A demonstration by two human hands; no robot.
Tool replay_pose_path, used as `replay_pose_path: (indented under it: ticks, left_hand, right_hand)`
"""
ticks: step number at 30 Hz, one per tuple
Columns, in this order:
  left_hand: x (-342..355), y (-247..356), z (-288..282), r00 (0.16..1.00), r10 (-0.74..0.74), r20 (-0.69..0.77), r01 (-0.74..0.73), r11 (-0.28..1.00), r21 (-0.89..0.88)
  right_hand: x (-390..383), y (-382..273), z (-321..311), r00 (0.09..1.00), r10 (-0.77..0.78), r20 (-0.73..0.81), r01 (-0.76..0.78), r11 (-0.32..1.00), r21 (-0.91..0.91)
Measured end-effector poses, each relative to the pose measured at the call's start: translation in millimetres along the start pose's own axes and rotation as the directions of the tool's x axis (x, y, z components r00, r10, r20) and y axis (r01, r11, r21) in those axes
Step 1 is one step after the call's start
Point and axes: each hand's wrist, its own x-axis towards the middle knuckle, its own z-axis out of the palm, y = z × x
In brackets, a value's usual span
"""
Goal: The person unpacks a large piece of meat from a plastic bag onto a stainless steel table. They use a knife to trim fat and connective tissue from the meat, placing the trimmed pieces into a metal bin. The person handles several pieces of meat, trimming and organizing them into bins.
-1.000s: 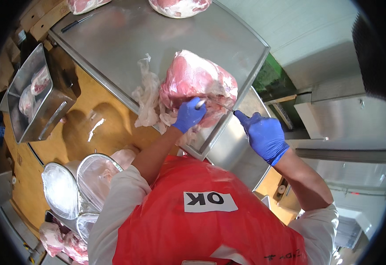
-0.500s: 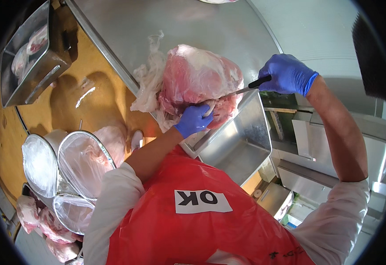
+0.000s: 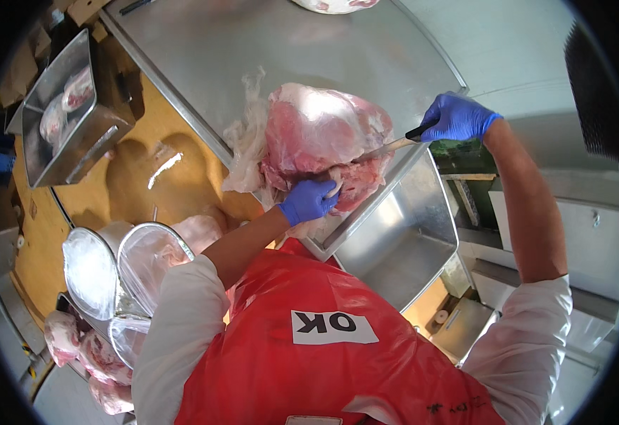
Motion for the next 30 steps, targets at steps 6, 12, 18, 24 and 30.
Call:
replay_pose_path:
  ticks: [6, 12, 18, 24, 30]
  left_hand:
    - [6, 18, -21, 0.948, -0.27, -0.17, 0.286, 0.955, 0.075]
    - [10, 47, -41, 0.898, -0.282, -0.337, 0.357, 0.916, 0.184]
    - [15, 20, -27, 0.802, -0.469, -0.37, 0.497, 0.867, -0.021]
    - [20, 17, -19, 0.789, -0.477, -0.387, 0.476, 0.873, -0.105]
    - [14, 13, -27, 0.864, -0.414, -0.285, 0.416, 0.907, -0.057]
  right_hand:
    - [-98, -27, 61, 0.933, 0.038, -0.357, -0.063, 0.996, -0.059]
    - [-181, -77, 100, 0.81, -0.021, -0.586, -0.026, 0.997, -0.073]
    - [-160, -105, 122, 0.806, -0.097, -0.583, -0.049, 0.972, -0.23]
    - [-136, -128, 112, 0.833, -0.135, -0.537, -0.092, 0.923, -0.373]
    - [-105, -178, 68, 0.897, -0.209, -0.39, -0.016, 0.866, -0.5]
